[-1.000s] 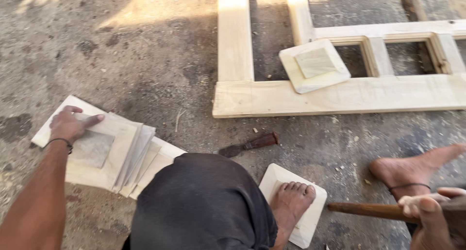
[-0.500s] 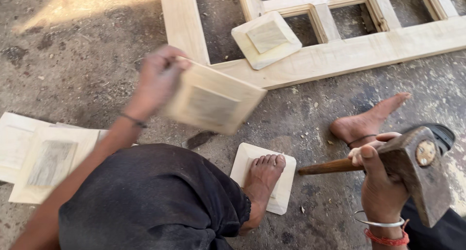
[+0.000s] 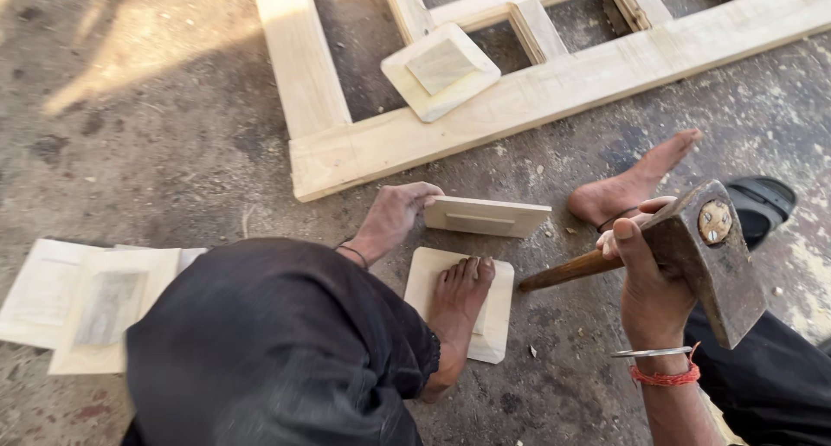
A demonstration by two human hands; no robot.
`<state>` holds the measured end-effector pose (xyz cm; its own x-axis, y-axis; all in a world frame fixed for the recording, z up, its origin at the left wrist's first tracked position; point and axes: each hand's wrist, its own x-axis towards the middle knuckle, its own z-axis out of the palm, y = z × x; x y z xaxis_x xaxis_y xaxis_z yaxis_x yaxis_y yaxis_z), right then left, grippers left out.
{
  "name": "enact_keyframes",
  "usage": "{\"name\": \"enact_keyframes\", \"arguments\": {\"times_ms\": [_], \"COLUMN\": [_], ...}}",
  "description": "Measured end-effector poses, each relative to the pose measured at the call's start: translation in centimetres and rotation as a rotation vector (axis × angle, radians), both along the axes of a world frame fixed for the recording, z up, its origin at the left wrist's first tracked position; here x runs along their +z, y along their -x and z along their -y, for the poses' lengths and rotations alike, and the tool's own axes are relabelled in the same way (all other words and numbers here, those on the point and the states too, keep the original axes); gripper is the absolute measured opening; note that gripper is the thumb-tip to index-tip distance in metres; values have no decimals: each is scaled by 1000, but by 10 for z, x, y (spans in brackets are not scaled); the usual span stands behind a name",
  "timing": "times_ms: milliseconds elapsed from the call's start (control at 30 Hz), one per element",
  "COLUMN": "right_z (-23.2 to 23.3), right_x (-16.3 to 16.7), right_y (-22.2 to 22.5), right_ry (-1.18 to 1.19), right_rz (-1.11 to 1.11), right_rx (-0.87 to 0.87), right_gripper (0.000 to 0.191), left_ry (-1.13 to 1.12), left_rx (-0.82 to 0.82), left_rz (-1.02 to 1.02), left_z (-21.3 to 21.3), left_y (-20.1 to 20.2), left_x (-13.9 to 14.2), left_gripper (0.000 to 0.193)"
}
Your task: The person sits on the floor of a woodworking shop and uses a chisel and wooden mallet to trim and shape the edges of small square wooden cabinet door panels, holding each panel steady under a bare foot and working on one panel at a time, with finished panels stacked nearby.
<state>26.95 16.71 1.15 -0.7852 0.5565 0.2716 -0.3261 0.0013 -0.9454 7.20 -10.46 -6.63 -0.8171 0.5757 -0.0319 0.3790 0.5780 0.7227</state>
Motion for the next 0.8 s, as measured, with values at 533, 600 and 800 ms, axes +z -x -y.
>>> {"name": "enact_keyframes", "arguments": {"times_ms": [533,600,800], "right_z": [3,3,7], "right_x": [-7,-6,0], "right_y": [-3,-3,0], "right_ry": [-121,-121,-64], "right_rz": [-15,-31,-30], "right_rx": [-52,-42,32], "right_gripper": [29,29,32], "left_ry": [500,548,465], "left_rx": [80,89,110], "left_rz": [-640,-711,-685], "left_z": [-43,-49,-53], "left_y": [-86,-96,-101], "left_x": [2,-1,-11], "left_gripper": [67,73,90]}}
